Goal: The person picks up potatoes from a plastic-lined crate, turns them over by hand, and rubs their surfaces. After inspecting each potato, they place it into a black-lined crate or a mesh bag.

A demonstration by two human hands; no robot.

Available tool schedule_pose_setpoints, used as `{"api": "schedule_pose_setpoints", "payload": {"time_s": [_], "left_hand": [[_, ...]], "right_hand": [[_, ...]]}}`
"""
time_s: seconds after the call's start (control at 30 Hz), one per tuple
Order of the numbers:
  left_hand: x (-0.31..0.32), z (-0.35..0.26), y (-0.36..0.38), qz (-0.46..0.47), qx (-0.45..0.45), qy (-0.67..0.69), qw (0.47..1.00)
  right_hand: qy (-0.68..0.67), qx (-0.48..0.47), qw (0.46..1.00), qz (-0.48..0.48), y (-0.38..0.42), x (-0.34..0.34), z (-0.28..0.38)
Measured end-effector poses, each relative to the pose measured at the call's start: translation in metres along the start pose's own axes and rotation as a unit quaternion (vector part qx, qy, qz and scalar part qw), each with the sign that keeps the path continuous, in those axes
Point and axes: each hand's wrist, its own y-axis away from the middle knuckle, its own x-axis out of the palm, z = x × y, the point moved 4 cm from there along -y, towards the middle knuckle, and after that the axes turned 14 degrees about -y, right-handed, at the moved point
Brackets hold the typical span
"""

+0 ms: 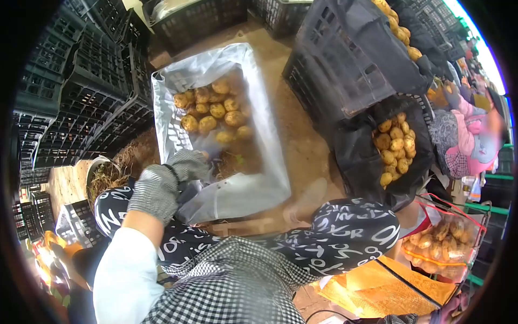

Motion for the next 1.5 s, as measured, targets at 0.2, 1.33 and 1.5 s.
{"api": "schedule_pose_setpoints", "payload": {"time_s": [0.2,1.33,1.5], "left_hand": [[-0.077,-0.112,0.080,0.213,0.172,0.271,0.923],[-0.103,-0.164,0.219,0.283,0.218,0.692,0.627],[-0.090,-0.160,0.203,0.291,0.278,0.717,0.569]], "right_hand": [[0.203,0.069,0.970,0.116,0.096,0.217,-0.258],[0.123,0.181,0.871,0.439,0.254,0.436,-0.451],[0.113,0.269,0.836,0.465,0.274,0.438,-0.450]]}}
